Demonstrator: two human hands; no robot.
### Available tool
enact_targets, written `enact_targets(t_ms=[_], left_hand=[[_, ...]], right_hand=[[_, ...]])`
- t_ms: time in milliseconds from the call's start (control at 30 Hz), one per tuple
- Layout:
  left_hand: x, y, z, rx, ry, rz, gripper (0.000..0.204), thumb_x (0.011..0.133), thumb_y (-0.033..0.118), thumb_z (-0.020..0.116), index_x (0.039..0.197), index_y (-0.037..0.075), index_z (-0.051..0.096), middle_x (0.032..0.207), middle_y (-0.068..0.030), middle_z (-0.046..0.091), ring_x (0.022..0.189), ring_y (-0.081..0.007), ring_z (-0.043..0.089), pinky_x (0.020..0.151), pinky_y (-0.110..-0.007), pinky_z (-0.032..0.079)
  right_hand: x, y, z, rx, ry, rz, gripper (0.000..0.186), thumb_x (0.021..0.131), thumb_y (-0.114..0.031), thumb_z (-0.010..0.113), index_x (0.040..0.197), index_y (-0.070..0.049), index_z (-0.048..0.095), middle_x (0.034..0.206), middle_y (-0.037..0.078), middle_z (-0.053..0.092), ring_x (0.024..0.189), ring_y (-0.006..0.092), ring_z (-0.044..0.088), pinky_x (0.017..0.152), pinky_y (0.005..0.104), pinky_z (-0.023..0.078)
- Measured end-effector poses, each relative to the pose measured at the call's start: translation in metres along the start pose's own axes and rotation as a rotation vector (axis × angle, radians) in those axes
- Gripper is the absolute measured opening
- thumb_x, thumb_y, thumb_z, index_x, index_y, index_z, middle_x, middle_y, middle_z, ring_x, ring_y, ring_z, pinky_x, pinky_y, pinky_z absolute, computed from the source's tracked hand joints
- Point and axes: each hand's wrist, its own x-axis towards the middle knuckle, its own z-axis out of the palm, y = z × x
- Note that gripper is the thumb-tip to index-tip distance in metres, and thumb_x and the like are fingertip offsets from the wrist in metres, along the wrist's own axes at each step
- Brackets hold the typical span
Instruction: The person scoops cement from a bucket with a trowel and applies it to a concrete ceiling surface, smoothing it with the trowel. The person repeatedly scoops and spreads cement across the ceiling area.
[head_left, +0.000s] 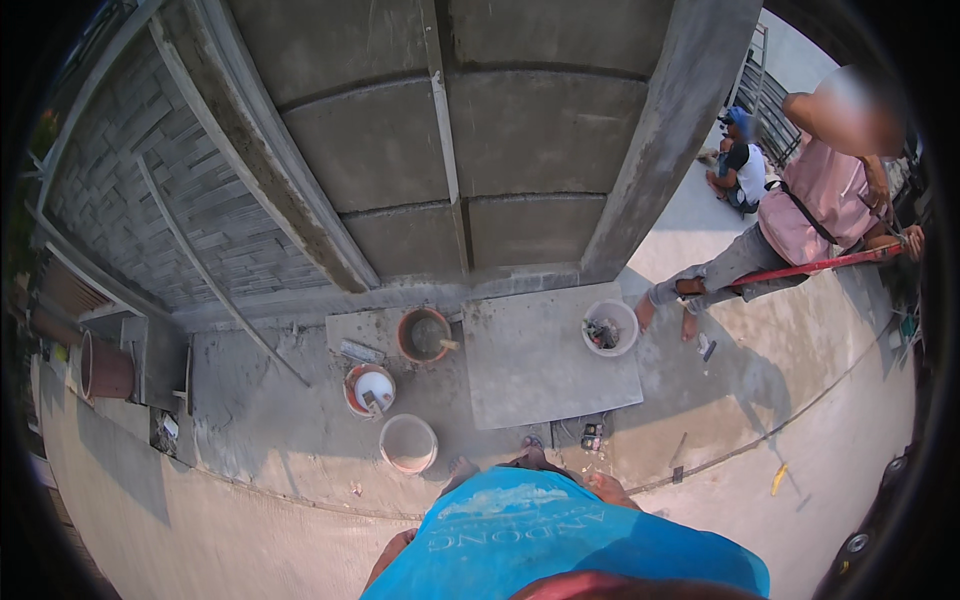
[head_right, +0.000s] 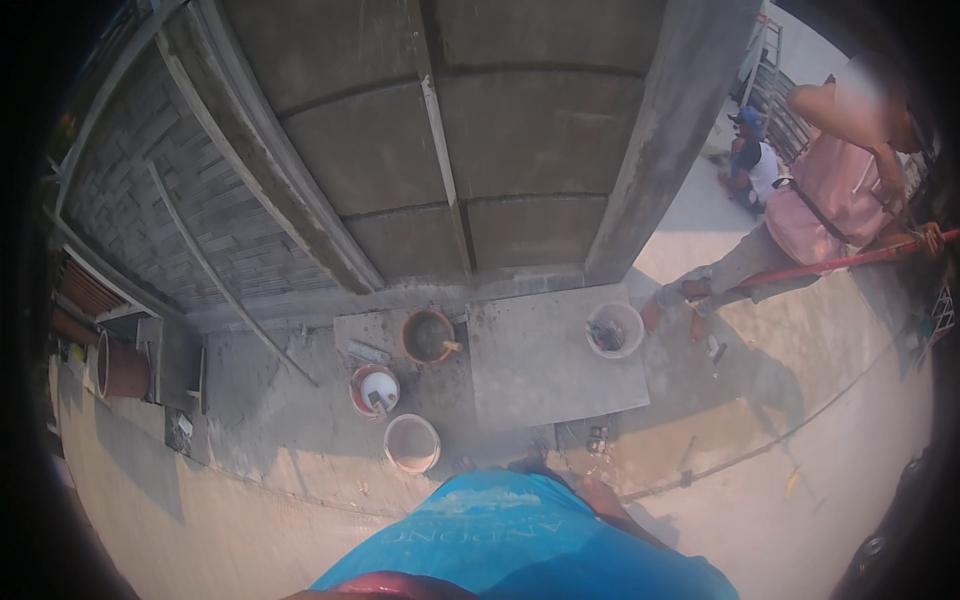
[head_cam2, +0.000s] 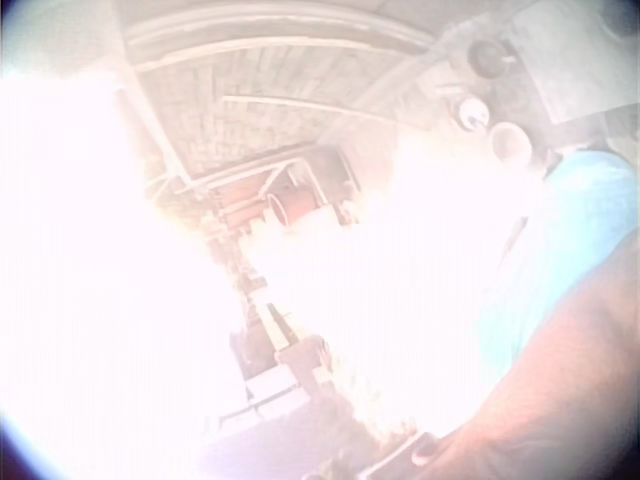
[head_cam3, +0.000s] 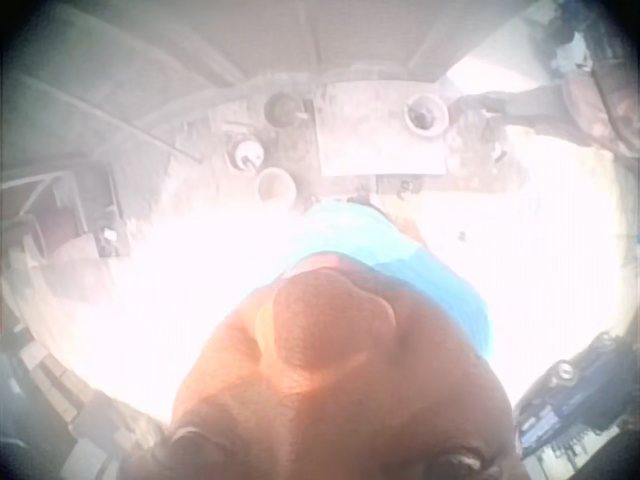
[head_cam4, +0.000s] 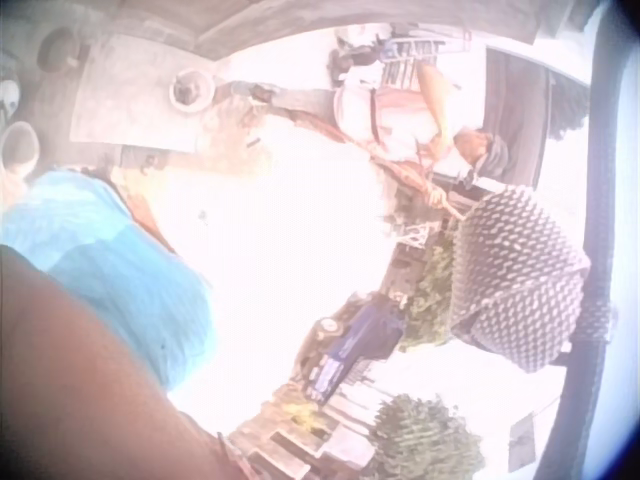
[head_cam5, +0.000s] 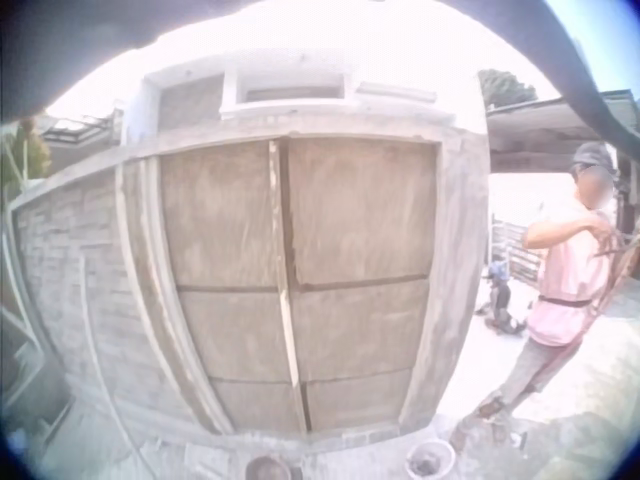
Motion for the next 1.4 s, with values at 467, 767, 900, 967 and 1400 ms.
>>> enact_targets(t_ms=[467,767,900,967,1400], left_hand=[[-0.02,-0.006,0.062,-0.175,0.141,-0.042,0.028,0.087,0.017,0.074,0.109,0.001,0.066,0.099,-0.0111,0.074,0.09,-0.0199,0.069,0.086,-0.036,0.053],[-0.05,-0.005,0.09,-0.294,0.247,-0.127,0.027,0.088,0.017,0.073,0.109,0.001,0.066,0.099,-0.0113,0.074,0.09,-0.0202,0.069,0.085,-0.036,0.053],[-0.044,-0.001,0.084,-0.328,0.246,-0.147,0.027,0.088,0.017,0.073,0.109,0.001,0.066,0.099,-0.0114,0.074,0.091,-0.0203,0.069,0.085,-0.036,0.053],[-0.035,0.002,0.073,-0.331,0.233,-0.151,0.027,0.088,0.017,0.072,0.109,0.001,0.066,0.099,-0.0115,0.074,0.091,-0.0204,0.069,0.085,-0.036,0.053],[0.163,0.163,-0.099,0.296,0.256,0.175,0.026,0.091,0.021,0.067,0.11,0.004,0.065,0.087,-0.0122,0.075,0.087,-0.0239,0.072,0.081,-0.035,0.054]], right_hand=[[0.019,0.092,-0.034,0.18,-0.146,0.033,0.04,0.089,-0.036,0.069,0.118,-0.008,0.065,0.111,0.015,0.068,0.102,0.0307,0.065,0.089,0.0414,0.051],[0.029,-0.048,-0.069,-0.377,-0.279,-0.111,0.04,0.09,-0.036,0.062,0.12,-0.011,0.064,0.109,0.019,0.068,0.104,0.0386,0.065,0.086,0.0482,0.051],[0.058,-0.074,-0.073,-0.477,-0.312,-0.153,0.042,0.086,-0.035,0.065,0.12,-0.011,0.064,0.108,0.021,0.069,0.104,0.0391,0.066,0.087,0.0477,0.052],[0.08,-0.08,-0.068,-0.504,-0.237,-0.134,0.044,0.085,-0.035,0.066,0.12,-0.009,0.064,0.111,0.022,0.068,0.105,0.0394,0.066,0.088,0.0474,0.052],[0.133,-0.229,-0.056,-0.458,0.098,0.04,0.048,0.096,-0.043,0.058,0.125,-0.006,0.06,0.12,0.022,0.067,0.114,0.0425,0.062,0.098,0.0496,0.048]])
